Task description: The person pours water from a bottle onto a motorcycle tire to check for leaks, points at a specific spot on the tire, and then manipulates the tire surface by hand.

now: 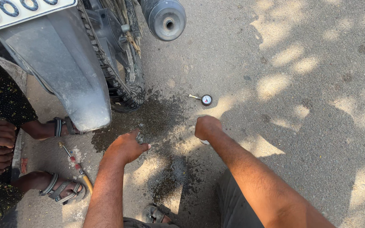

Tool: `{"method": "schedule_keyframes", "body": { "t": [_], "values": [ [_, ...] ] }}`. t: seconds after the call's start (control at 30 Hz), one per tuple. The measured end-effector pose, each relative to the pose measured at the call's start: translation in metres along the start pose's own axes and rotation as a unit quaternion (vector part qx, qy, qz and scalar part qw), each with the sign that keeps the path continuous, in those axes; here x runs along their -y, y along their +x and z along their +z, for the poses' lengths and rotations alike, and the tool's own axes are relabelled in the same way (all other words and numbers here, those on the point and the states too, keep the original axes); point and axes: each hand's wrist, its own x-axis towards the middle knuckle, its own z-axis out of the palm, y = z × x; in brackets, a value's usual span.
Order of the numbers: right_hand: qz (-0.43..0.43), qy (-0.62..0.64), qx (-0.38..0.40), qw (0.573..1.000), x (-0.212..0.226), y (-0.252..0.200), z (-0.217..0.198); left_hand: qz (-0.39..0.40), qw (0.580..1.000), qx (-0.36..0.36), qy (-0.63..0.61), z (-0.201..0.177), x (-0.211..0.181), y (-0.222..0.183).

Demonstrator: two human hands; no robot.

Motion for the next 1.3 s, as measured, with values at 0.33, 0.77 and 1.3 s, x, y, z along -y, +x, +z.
{"method": "schedule_keyframes", "body": {
  "t": [0.33, 0.77, 1.3],
  "values": [
    [-0.017, -0.032, 0.006, 0.999, 0.006, -0.002, 0.004, 0.0, 1.0, 0.003, -0.008, -0.003, 0.0, -0.004],
    [-0.009, -0.019, -0.003, 1.0, 0.003, -0.003, 0.004, -0.018, 0.987, -0.155, -0.044, -0.011, 0.014, 0.014],
    [-0.009, 0.018, -0.022, 1.0, -0.015, -0.011, -0.013, -0.006, 0.969, -0.223, -0.109, -0.013, 0.023, 0.024]
  ]
}}
